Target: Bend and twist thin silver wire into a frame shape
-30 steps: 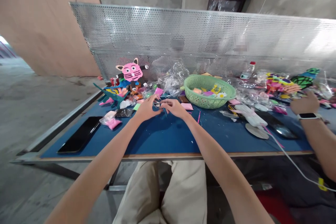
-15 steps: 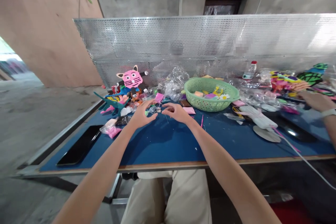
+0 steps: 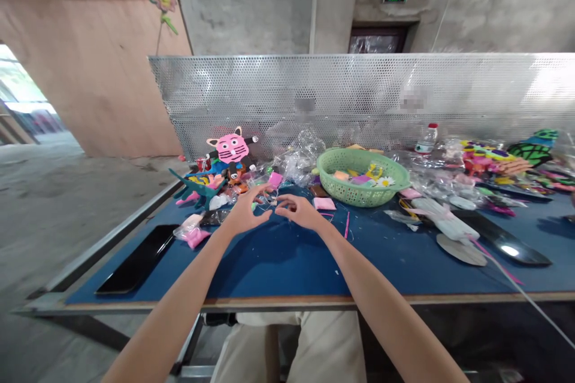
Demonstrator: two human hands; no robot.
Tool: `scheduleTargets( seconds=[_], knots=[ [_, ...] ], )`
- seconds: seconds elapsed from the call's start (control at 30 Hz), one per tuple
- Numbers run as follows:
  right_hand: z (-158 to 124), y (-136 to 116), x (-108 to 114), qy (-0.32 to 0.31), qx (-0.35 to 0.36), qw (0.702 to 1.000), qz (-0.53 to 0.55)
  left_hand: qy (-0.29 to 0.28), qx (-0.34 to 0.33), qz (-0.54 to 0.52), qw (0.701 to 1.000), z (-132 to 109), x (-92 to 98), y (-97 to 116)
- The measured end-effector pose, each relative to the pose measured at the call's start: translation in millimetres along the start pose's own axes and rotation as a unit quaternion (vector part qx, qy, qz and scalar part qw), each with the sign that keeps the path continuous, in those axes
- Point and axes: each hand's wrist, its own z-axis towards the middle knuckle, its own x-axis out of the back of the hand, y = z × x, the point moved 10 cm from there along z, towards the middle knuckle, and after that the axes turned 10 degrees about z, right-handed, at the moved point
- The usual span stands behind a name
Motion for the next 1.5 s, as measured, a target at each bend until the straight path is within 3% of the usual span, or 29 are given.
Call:
scheduleTargets(
  seconds=[0.17, 0.53, 0.9, 1.5],
  knots=[
    [-0.7, -11.2, 8.1, 0.028, 0.034, 0.999, -0.013, -0.009, -0.004, -0.017, 1.000, 1.6, 0.6, 2.4],
    [-2.3, -11.9, 2.8, -0.014, 0.009, 0.999, -0.050, -0.050, 0.029, -0.022, 0.998, -2.9, -10.0, -3.6],
    [1.1, -7.0, -1.8, -0.029, 0.026, 0.999, -0.006, -0.014, 0.039, 0.008, 0.999, -0.8, -8.1, -7.7],
    [-3.1, -12.8, -2.4, -0.030, 0.023, 0.998, -0.047, 0.008, 0.026, 0.014, 1.000, -0.3, -5.2, -1.1]
  ],
)
